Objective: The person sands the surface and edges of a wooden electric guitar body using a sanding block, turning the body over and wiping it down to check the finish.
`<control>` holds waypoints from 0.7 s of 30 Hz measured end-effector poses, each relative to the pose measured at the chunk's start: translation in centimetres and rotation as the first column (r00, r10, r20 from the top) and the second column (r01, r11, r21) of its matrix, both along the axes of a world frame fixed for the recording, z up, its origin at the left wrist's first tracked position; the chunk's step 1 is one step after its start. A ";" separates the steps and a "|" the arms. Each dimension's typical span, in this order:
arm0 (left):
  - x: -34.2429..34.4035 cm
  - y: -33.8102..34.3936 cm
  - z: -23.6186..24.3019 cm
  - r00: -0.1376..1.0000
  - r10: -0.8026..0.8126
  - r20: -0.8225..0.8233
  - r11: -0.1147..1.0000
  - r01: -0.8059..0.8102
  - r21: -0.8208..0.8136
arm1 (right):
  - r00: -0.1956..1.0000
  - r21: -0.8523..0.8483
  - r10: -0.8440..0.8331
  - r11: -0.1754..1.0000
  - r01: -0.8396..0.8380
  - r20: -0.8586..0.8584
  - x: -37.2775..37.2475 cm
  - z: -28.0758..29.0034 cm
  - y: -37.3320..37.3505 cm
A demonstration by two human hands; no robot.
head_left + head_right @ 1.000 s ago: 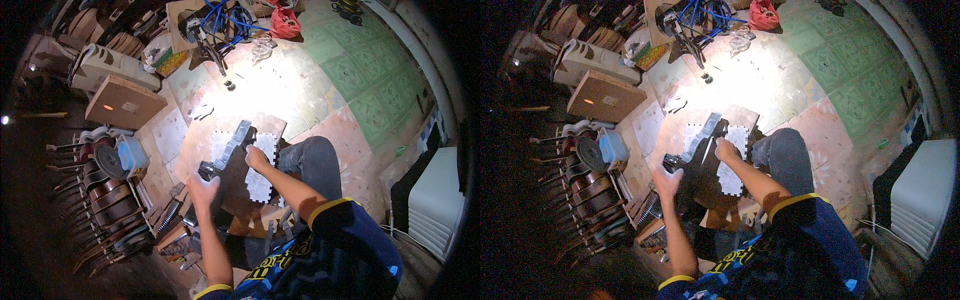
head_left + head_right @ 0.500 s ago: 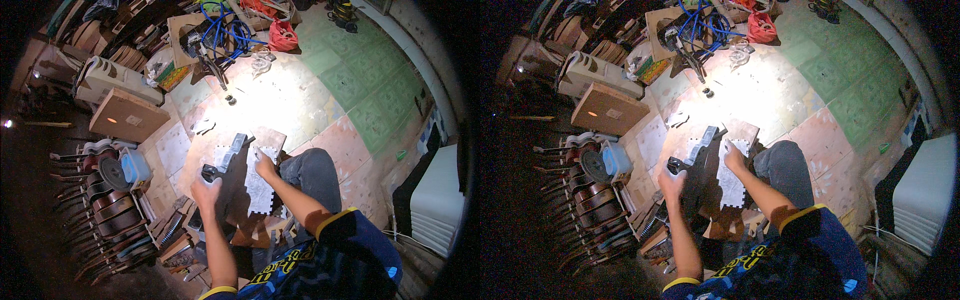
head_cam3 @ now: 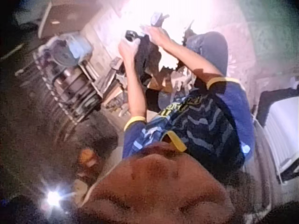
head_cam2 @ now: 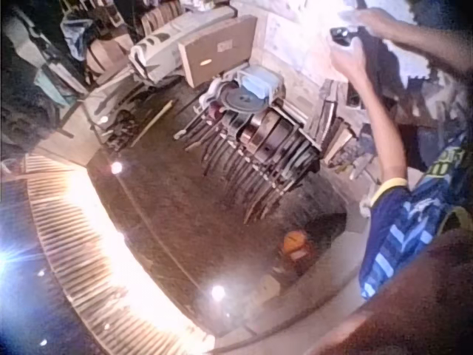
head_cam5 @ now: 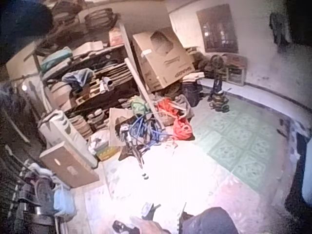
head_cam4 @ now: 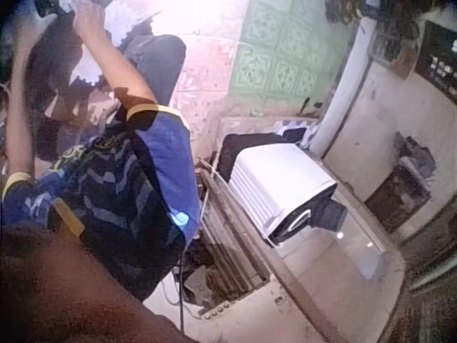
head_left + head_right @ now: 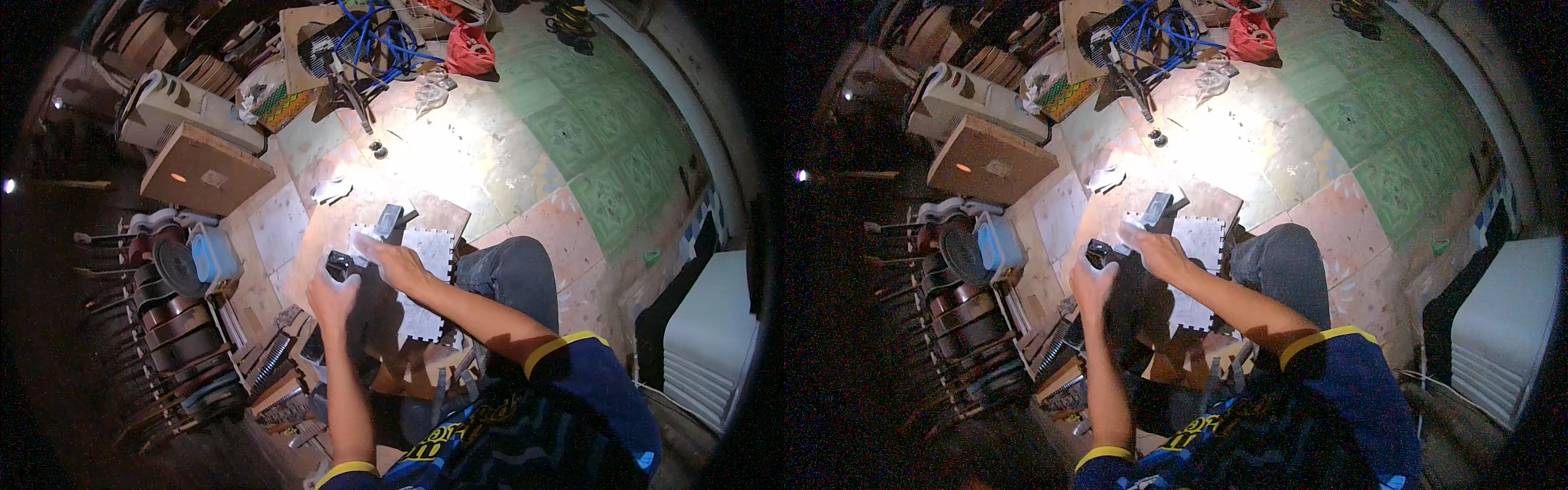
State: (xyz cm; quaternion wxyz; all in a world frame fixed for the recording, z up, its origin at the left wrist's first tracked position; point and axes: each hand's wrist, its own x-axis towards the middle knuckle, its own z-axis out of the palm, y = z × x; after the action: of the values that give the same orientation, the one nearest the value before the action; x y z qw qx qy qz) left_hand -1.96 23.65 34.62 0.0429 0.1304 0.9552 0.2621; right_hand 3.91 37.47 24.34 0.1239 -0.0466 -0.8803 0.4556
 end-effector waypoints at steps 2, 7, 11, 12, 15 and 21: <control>-0.9 -0.4 -0.2 0.996 -0.047 0.080 0.999 0.046 0.023 | 0.997 0.043 -0.072 0.996 0.072 -0.007 -0.2 0.0 -0.8; -0.6 -0.3 0.4 0.998 -0.030 0.060 1.000 0.029 0.002 | 0.992 0.122 0.068 0.989 -0.080 0.105 -0.6 0.7 -0.2; -0.4 -0.2 0.1 0.997 -0.031 0.075 0.999 0.030 0.023 | 0.994 0.002 0.031 1.000 -0.031 0.106 0.1 0.0 -0.8; -0.3 -0.1 0.1 0.997 -0.029 0.075 0.999 0.027 0.023 | 0.993 -0.012 0.096 0.995 -0.095 0.064 1.4 1.3 -0.6; 0.2 0.1 0.2 0.999 -0.022 0.032 1.000 0.023 -0.015 | 0.993 0.054 0.104 0.993 -0.107 0.059 0.9 0.6 0.2; 0.2 0.1 0.5 0.997 -0.023 0.068 1.000 0.025 -0.018 | 0.974 0.028 0.113 0.992 -0.121 0.194 2.6 2.6 -0.2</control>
State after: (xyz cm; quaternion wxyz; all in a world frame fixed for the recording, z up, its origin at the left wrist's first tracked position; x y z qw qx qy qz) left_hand -1.79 23.77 35.08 0.0798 0.1324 0.9540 0.2570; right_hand 6.48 37.27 26.96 0.0123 -0.0358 -0.8982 0.4380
